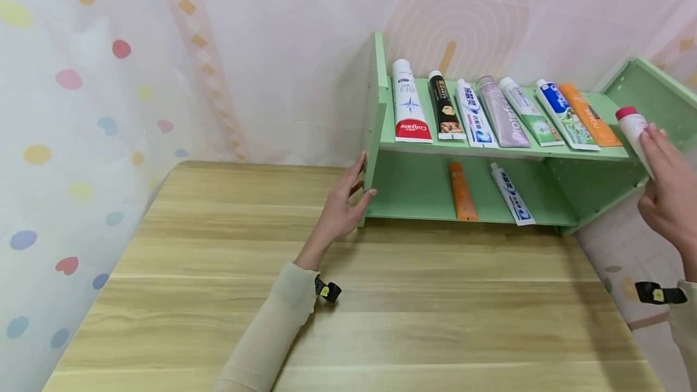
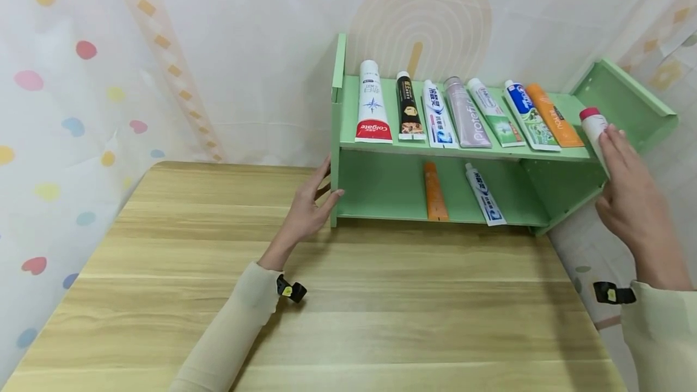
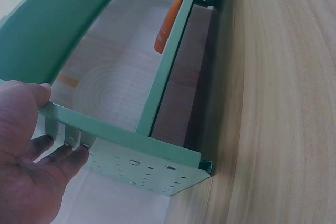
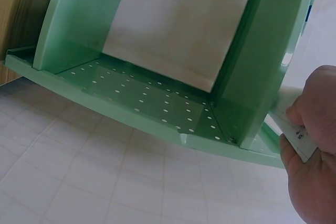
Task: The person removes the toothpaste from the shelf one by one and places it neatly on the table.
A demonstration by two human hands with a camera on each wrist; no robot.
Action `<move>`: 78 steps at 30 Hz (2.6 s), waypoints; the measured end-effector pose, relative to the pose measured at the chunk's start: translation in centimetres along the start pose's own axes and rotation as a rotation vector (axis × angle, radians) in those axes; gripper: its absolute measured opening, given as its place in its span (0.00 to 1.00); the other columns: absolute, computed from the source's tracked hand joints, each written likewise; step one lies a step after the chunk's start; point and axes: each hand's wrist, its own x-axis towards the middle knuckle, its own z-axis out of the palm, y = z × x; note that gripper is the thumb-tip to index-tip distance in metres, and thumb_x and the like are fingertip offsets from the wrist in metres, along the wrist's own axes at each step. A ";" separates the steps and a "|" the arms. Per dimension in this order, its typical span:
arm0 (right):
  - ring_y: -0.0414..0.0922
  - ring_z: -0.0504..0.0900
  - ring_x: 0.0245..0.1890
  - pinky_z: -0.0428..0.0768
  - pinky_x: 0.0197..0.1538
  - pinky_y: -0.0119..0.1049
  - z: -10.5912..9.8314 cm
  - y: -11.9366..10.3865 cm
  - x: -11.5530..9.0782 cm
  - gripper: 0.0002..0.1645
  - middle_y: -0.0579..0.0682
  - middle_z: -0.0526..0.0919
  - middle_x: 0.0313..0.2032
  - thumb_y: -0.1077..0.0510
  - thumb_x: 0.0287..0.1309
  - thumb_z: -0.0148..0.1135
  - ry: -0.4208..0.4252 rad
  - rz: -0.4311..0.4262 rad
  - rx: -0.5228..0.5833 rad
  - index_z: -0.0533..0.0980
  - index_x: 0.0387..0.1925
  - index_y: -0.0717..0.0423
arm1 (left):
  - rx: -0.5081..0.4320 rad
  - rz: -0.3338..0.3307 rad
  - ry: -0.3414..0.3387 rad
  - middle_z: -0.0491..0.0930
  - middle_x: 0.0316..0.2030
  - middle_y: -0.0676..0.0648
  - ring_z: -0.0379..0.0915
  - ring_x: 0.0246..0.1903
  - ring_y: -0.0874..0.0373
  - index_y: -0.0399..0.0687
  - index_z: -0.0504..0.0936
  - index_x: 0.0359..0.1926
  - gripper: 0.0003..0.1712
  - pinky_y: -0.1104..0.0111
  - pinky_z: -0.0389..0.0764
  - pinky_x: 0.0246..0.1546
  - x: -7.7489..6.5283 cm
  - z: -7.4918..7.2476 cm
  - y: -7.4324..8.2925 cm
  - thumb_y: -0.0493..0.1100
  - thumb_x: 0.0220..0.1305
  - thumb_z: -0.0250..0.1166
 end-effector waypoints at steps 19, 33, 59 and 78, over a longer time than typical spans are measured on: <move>0.61 0.53 0.80 0.48 0.86 0.48 -0.1 -1.5 -3.9 0.38 0.66 0.57 0.78 0.85 0.67 0.33 0.152 -0.034 -0.021 0.56 0.76 0.69 | 0.013 0.001 -0.009 0.56 0.80 0.44 0.59 0.76 0.46 0.51 0.49 0.83 0.44 0.58 0.77 0.69 -0.1 -0.1 0.1 0.36 0.74 0.61; 0.62 0.56 0.78 0.50 0.86 0.47 0.7 -0.9 -8.5 0.39 0.60 0.56 0.79 0.77 0.69 0.29 0.235 -0.085 -0.068 0.54 0.79 0.60 | 0.008 0.077 0.005 0.56 0.79 0.40 0.61 0.75 0.43 0.45 0.50 0.82 0.44 0.48 0.78 0.67 0.1 0.2 0.0 0.35 0.73 0.62; 0.57 0.51 0.81 0.45 0.85 0.40 5.5 0.1 -12.9 0.50 0.64 0.54 0.79 0.87 0.50 0.43 0.049 -0.095 0.079 0.55 0.77 0.68 | 0.016 0.023 -0.007 0.55 0.80 0.43 0.60 0.76 0.44 0.49 0.48 0.83 0.44 0.51 0.77 0.70 0.1 0.1 0.0 0.37 0.74 0.61; 0.36 0.42 0.81 0.39 0.81 0.23 8.2 0.8 -14.9 0.56 0.60 0.51 0.81 0.86 0.41 0.43 -0.041 -0.164 0.163 0.54 0.78 0.69 | 0.009 0.022 -0.006 0.55 0.80 0.44 0.58 0.77 0.46 0.52 0.48 0.83 0.45 0.53 0.77 0.70 0.2 0.1 -0.2 0.37 0.74 0.61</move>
